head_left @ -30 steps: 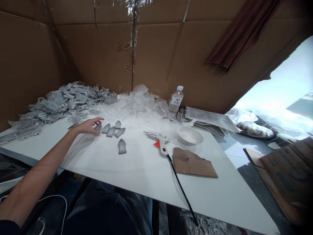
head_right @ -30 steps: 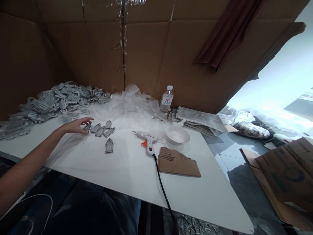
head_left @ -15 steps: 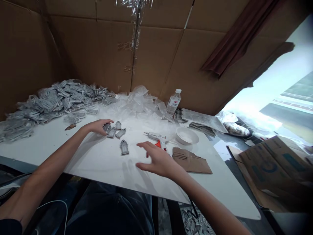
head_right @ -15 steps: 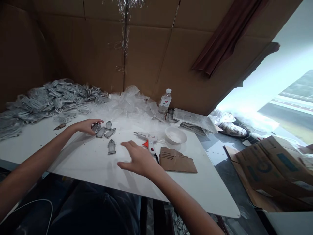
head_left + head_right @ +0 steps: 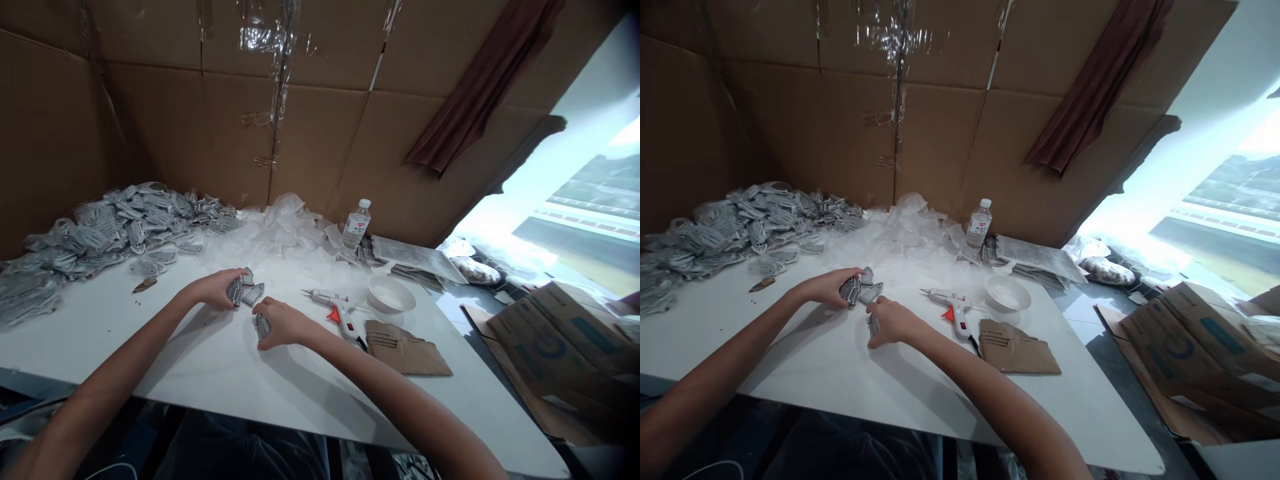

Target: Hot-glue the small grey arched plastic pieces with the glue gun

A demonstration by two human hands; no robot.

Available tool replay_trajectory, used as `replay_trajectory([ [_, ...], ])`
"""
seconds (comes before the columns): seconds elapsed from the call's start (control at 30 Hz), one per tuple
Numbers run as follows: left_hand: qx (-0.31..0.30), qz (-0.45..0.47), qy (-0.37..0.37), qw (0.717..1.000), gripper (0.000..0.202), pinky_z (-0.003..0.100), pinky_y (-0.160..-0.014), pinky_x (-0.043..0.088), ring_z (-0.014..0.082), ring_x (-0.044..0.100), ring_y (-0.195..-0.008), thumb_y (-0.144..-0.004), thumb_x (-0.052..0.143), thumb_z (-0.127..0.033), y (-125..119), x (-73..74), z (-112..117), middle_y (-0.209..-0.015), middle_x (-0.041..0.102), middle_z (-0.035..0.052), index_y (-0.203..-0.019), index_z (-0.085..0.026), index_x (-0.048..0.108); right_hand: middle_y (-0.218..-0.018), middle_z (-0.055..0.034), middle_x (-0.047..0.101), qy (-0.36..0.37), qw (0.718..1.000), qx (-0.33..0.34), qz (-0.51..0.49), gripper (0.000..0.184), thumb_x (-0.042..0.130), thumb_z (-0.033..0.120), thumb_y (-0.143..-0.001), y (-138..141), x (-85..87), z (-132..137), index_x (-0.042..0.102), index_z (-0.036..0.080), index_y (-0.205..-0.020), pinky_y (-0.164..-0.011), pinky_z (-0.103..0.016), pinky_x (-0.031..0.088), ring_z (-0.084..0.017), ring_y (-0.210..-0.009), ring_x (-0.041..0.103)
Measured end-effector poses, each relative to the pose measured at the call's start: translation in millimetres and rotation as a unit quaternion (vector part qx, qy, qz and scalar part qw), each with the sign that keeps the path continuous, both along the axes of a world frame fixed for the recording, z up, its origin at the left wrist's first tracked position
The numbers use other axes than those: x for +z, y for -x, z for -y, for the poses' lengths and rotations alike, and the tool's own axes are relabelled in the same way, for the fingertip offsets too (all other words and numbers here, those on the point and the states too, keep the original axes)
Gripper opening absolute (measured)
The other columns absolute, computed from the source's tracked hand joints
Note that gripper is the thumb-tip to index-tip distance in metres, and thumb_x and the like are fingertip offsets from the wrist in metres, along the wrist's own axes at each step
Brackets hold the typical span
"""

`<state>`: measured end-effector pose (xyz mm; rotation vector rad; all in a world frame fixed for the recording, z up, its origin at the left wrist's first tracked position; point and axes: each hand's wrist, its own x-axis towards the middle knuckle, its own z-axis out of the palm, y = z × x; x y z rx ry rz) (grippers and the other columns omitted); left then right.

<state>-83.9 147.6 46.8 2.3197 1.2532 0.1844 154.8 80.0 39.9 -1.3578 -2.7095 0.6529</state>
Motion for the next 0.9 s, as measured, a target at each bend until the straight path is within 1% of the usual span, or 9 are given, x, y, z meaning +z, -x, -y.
replay_trajectory([
  [0.13,-0.001,0.004,-0.002,1.000,0.095,0.040,-0.107,0.044,0.0345,0.047,-0.135,-0.058,0.075,-0.028,-6,-16.6,-9,-0.150,0.047,0.0123,-0.146,-0.025,0.040,-0.120,-0.0122,0.062,-0.026,0.996,-0.082,0.015,0.078,0.084,0.050,-0.061,10,5.3,-16,0.059,0.019,-0.129,-0.081,-0.032,0.049,-0.027,-0.101,0.064],
  [0.27,0.007,0.006,-0.002,1.000,0.095,0.039,-0.102,0.047,0.0352,0.050,-0.131,-0.058,0.076,-0.030,-4,-22.3,-12,-0.145,0.050,0.0133,-0.145,-0.024,0.040,-0.124,-0.0157,0.058,-0.045,0.986,-0.153,0.037,0.074,0.077,0.054,-0.068,23,8.3,-48,0.058,0.016,-0.128,-0.081,-0.033,0.049,-0.028,-0.105,0.063],
  [0.4,0.025,0.004,0.002,1.000,0.097,0.037,-0.095,0.050,0.0357,0.055,-0.125,-0.058,0.077,-0.033,3,-18.2,-9,-0.141,0.053,0.0138,-0.146,-0.024,0.038,-0.128,-0.0161,0.056,-0.021,0.984,-0.158,0.074,0.078,0.083,0.058,-0.063,35,3.6,-70,0.059,0.014,-0.124,-0.077,-0.033,0.053,-0.024,-0.100,0.064],
  [0.47,0.036,0.005,0.004,0.999,0.097,0.036,-0.092,0.051,0.0348,0.057,-0.121,-0.059,0.077,-0.033,10,-14.3,-5,-0.137,0.055,0.0135,-0.146,-0.024,0.038,-0.125,-0.0132,0.059,-0.010,0.985,-0.149,0.087,0.067,0.082,0.056,-0.069,38,1.6,-74,0.062,0.015,-0.118,-0.078,-0.035,0.054,-0.021,-0.097,0.063],
  [0.53,0.047,0.009,0.007,0.999,0.096,0.035,-0.089,0.051,0.0334,0.058,-0.117,-0.060,0.076,-0.035,19,-9.7,0,-0.133,0.056,0.0128,-0.147,-0.024,0.036,-0.122,-0.0105,0.061,-0.011,0.985,-0.145,0.088,0.052,0.075,0.052,-0.079,41,2.0,-78,0.063,0.016,-0.115,-0.081,-0.036,0.054,-0.020,-0.098,0.063],
  [0.6,0.056,0.017,0.010,0.998,0.095,0.034,-0.087,0.051,0.0313,0.060,-0.112,-0.063,0.075,-0.038,29,-5.0,6,-0.129,0.058,0.0115,-0.148,-0.025,0.035,-0.124,-0.0102,0.061,-0.020,0.985,-0.152,0.078,0.046,0.069,0.049,-0.087,44,4.7,-83,0.062,0.017,-0.119,-0.084,-0.037,0.054,-0.020,-0.102,0.062],
  [0.67,0.064,0.026,0.013,0.998,0.093,0.032,-0.085,0.051,0.0290,0.061,-0.108,-0.066,0.074,-0.040,38,-0.8,12,-0.129,0.057,0.0104,-0.149,-0.027,0.033,-0.131,-0.0112,0.057,-0.027,0.984,-0.164,0.066,0.047,0.066,0.047,-0.090,49,7.9,-91,0.058,0.018,-0.127,-0.087,-0.039,0.054,-0.021,-0.107,0.060],
  [0.77,0.073,0.036,0.013,0.997,0.092,0.031,-0.084,0.051,0.0269,0.061,-0.107,-0.068,0.073,-0.041,48,4.0,23,-0.133,0.054,0.0099,-0.149,-0.028,0.032,-0.135,-0.0120,0.054,-0.018,0.981,-0.184,0.056,0.048,0.065,0.045,-0.092,61,9.1,-106,0.056,0.018,-0.130,-0.089,-0.041,0.054,-0.022,-0.110,0.060],
  [0.9,0.082,0.041,0.016,0.996,0.092,0.030,-0.081,0.050,0.0248,0.061,-0.103,-0.067,0.074,-0.039,54,8.5,34,-0.133,0.054,0.0090,-0.148,-0.029,0.033,-0.136,-0.0118,0.054,0.011,0.976,-0.214,0.046,0.047,0.064,0.043,-0.093,79,2.1,-118,0.056,0.018,-0.132,-0.091,-0.044,0.055,-0.023,-0.112,0.060],
])
